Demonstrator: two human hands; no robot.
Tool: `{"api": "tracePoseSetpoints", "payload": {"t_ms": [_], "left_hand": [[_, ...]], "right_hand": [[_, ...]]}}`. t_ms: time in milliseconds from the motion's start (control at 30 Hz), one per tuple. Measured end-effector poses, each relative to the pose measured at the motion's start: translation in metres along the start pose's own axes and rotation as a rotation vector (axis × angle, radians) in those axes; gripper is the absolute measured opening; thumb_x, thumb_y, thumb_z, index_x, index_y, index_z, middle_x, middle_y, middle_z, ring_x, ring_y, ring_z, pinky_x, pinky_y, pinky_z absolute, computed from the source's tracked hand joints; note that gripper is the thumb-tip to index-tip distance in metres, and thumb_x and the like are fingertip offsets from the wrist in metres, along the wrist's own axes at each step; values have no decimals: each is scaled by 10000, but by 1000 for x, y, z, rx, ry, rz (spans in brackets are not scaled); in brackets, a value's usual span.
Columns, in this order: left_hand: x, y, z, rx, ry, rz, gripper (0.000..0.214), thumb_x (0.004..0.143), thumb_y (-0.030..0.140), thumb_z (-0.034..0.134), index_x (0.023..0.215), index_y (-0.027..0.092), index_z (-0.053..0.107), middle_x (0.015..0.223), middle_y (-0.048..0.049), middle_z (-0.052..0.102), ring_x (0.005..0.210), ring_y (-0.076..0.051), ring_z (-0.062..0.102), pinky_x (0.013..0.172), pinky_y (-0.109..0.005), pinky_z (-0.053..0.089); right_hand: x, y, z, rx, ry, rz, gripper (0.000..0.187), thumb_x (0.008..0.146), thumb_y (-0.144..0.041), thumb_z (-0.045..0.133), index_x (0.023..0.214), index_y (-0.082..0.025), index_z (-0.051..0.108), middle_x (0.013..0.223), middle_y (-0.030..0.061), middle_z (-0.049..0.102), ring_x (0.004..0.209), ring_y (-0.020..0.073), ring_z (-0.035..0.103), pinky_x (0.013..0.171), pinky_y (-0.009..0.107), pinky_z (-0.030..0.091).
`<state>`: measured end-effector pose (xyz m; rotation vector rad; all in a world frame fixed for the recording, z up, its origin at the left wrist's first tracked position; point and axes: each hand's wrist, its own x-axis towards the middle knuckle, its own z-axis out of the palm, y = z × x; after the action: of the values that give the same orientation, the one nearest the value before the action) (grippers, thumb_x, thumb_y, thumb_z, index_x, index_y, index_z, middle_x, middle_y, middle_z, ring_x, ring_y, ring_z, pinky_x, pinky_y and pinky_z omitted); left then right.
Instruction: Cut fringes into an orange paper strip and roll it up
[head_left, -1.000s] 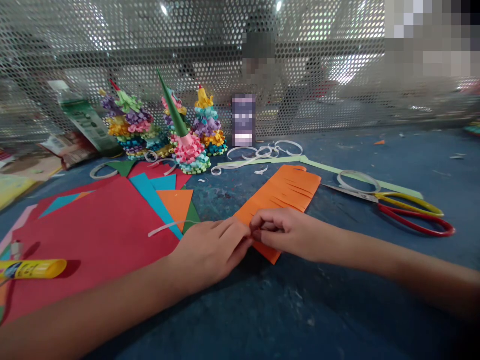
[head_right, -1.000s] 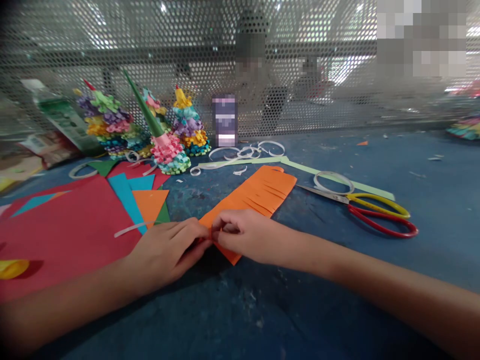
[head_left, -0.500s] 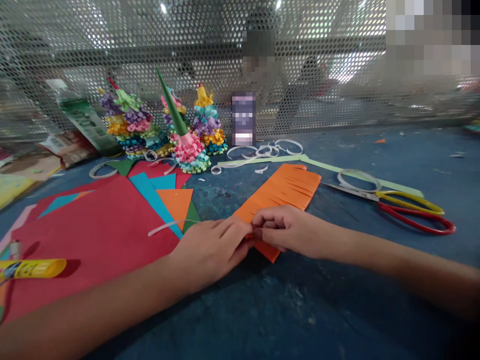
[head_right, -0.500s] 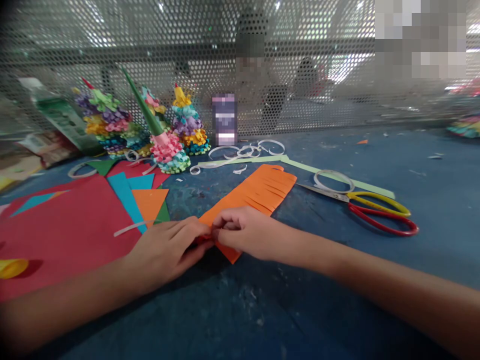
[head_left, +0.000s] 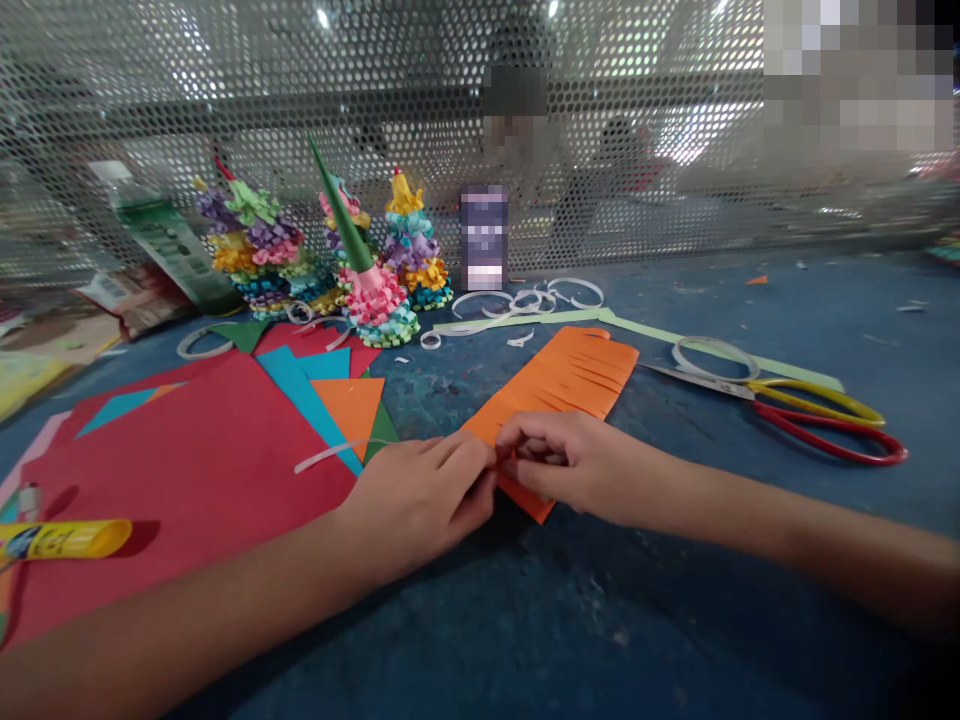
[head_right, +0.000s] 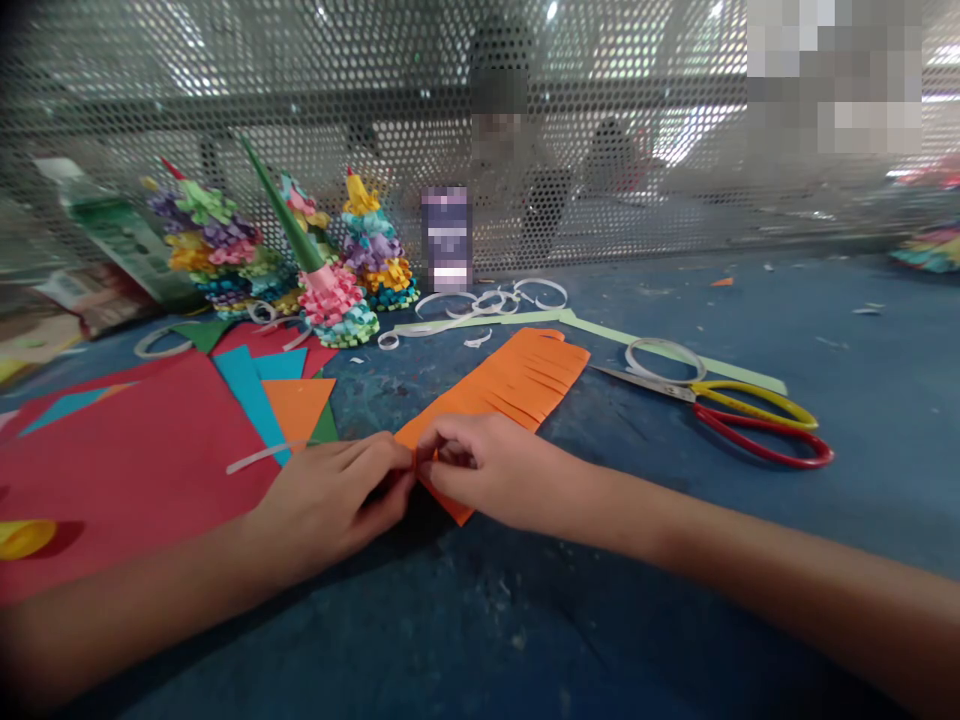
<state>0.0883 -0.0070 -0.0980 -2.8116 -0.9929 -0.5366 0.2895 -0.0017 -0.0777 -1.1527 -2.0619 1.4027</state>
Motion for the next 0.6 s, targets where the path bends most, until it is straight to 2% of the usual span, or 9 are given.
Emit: {"api": "tracePoseSetpoints", "payload": {"t_ms": [167, 300, 367, 500, 600], "left_hand": [[0, 0, -4, 7, 22, 60, 163, 955, 248, 347, 936, 176, 493, 779, 6, 635, 610, -141, 612, 473, -245, 374], [-1, -1, -4, 68, 38, 132, 156, 956, 216, 341, 967, 177, 492, 786, -1, 623, 624, -143, 609, 489, -247, 401], [-1, -1, -4, 103, 47, 150, 159, 953, 206, 348, 953, 183, 505, 777, 3, 612, 619, -140, 602, 488, -246, 400], [0, 0, -2, 138, 64, 130, 163, 947, 225, 373, 928, 187, 531, 742, 13, 593, 582, -129, 578, 465, -248, 370], [0, 0, 0, 148, 73, 121, 162, 945, 245, 388, 884, 191, 528, 726, 18, 585, 578, -132, 575, 459, -257, 354]], "right_hand": [[3, -3, -4, 149, -74, 254, 43, 811, -189, 498, 842, -190, 528, 477, -101, 435, 348, 40, 340, 335, 152, 259], [5, 0, -5, 295, -145, 316, 30, 798, -185, 482, 786, -190, 509, 457, -115, 368, 351, 35, 252, 332, 154, 193], [5, 3, -4, 242, -118, 270, 22, 795, -190, 494, 786, -187, 514, 493, -101, 397, 381, 41, 289, 355, 164, 220], [1, 3, -3, -5, 5, 90, 26, 799, -198, 532, 814, -179, 541, 628, -41, 519, 535, 76, 459, 458, 187, 324], [-4, -3, -3, -143, 10, 34, 81, 802, -164, 506, 847, -187, 570, 615, -42, 514, 543, 86, 464, 466, 196, 320]]}}
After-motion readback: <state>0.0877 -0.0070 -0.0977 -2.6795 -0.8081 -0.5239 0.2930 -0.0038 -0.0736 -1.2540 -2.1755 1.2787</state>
